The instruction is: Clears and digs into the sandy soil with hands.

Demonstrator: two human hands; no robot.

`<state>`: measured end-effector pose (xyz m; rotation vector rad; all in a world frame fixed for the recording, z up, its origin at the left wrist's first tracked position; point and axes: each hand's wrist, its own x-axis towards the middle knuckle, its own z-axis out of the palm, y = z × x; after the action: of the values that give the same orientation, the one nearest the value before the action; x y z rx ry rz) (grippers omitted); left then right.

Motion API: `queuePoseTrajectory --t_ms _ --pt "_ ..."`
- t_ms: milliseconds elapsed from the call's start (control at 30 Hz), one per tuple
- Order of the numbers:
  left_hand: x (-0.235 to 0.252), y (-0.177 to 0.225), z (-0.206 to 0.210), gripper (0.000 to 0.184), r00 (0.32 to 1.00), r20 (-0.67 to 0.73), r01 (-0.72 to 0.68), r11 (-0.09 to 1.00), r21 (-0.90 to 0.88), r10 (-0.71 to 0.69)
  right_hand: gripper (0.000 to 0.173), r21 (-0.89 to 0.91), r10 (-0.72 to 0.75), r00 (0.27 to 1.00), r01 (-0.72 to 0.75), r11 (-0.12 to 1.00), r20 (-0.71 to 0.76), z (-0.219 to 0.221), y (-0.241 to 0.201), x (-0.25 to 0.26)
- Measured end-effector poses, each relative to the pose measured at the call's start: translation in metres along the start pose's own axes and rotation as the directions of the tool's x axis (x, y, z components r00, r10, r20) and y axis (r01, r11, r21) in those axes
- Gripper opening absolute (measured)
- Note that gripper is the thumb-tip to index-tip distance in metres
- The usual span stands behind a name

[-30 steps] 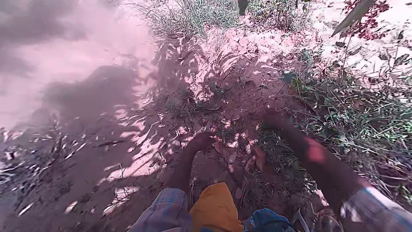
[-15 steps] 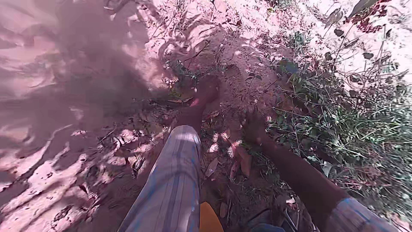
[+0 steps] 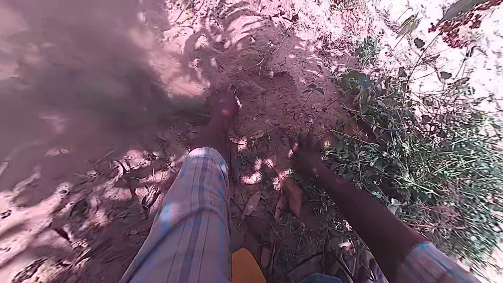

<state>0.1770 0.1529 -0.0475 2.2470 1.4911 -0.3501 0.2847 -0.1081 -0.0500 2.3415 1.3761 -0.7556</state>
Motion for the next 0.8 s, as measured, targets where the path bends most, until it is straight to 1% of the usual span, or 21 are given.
queuePoseTrajectory --t_ms 100,167,200,267,300,367,400,433,467,500,533,567,600,633,667,700,733,767,800 --pt "-0.025 0.01 0.021 0.035 0.983 0.177 -0.056 0.998 0.02 0.051 0.087 0.0 -0.003 1.0 0.003 1.0 -0.025 0.004 0.0 0.002" --pt "-0.066 0.016 0.035 0.038 0.948 0.286 -0.148 0.989 0.013 0.138 0.083 0.024 -0.012 1.0 0.012 1.0 -0.009 0.0 0.0 0.002" --pt "-0.089 0.015 0.045 0.036 0.926 0.321 -0.207 0.978 -0.004 0.197 0.079 0.034 -0.021 1.0 0.021 0.999 -0.003 -0.001 0.0 0.0" --pt "-0.124 0.002 0.05 0.032 0.883 0.359 -0.282 0.954 -0.105 0.301 0.077 0.04 -0.027 1.0 0.028 0.999 -0.004 -0.001 0.001 -0.002" --pt "-0.129 -0.008 0.044 0.031 0.874 0.352 -0.312 0.942 -0.122 0.335 0.078 0.035 -0.03 1.0 0.031 0.999 -0.006 -0.002 0.001 -0.003" --pt "-0.137 -0.021 0.021 0.034 0.856 0.303 -0.405 0.907 -0.113 0.42 0.081 0.031 -0.036 0.999 0.037 0.999 -0.014 0.0 0.0 -0.003" --pt "-0.145 -0.018 0.005 0.035 0.824 0.315 -0.459 0.88 -0.118 0.472 0.081 0.039 -0.034 0.999 0.035 0.999 -0.014 0.0 0.0 -0.004" --pt "-0.16 -0.009 -0.01 0.034 0.762 0.369 -0.518 0.843 -0.145 0.532 0.078 0.06 -0.031 0.999 0.032 0.998 -0.018 -0.001 0.001 -0.005" --pt "-0.18 0.006 -0.022 0.035 0.647 0.478 -0.594 0.786 -0.172 0.594 0.072 0.102 -0.033 0.999 0.037 0.994 -0.037 0.0 0.002 -0.007" --pt "-0.204 0.025 -0.027 0.037 0.509 0.607 -0.662 0.729 -0.178 0.61 0.062 0.162 -0.042 0.995 0.056 0.985 -0.09 0.003 0.003 -0.009" --pt "-0.226 0.04 -0.019 0.037 0.398 0.678 -0.73 0.661 -0.174 0.618 0.058 0.152 -0.057 0.989 0.077 0.985 -0.134 0.008 0.004 -0.007" --pt "-0.243 0.051 -0.006 0.035 0.326 0.737 -0.773 0.616 -0.153 0.592 0.057 0.132 -0.066 0.987 0.086 0.987 -0.146 0.01 0.004 -0.004" --pt "-0.251 0.057 0.007 0.033 0.313 0.78 -0.774 0.621 -0.121 0.542 0.057 0.11 -0.063 0.987 0.08 0.991 -0.146 0.009 0.004 -0.001" --pt "-0.248 0.058 0.019 0.031 0.355 0.802 -0.732 0.676 -0.081 0.48 0.057 0.1 -0.051 0.992 0.063 0.993 -0.117 0.005 0.003 -0.003" --pt "-0.236 0.053 0.027 0.031 0.445 0.792 -0.646 0.762 -0.041 0.419 0.059 0.081 -0.033 0.996 0.04 0.996 -0.084 0.002 0.002 -0.006" --pt "-0.217 0.043 0.03 0.032 0.573 0.732 -0.525 0.851 -0.017 0.368 0.067 0.046 -0.008 0.999 0.01 0.999 -0.048 0.0 0.0 -0.005" --pt "-0.193 0.031 0.031 0.033 0.693 0.634 -0.445 0.895 0.002 0.343 0.074 0.026 0.01 1.0 -0.009 1.0 -0.02 -0.001 -0.001 -0.003" --pt "-0.168 0.018 0.03 0.032 0.821 0.47 -0.369 0.929 0.004 0.324 0.075 0.011 0.02 1.0 -0.02 1.0 -0.008 -0.001 -0.001 -0.003" --pt "-0.141 0.003 0.029 0.031 0.911 0.266 -0.32 0.947 -0.023 0.315 0.078 0.008 0.007 1.0 -0.007 1.0 -0.003 0.0 -0.001 -0.002"
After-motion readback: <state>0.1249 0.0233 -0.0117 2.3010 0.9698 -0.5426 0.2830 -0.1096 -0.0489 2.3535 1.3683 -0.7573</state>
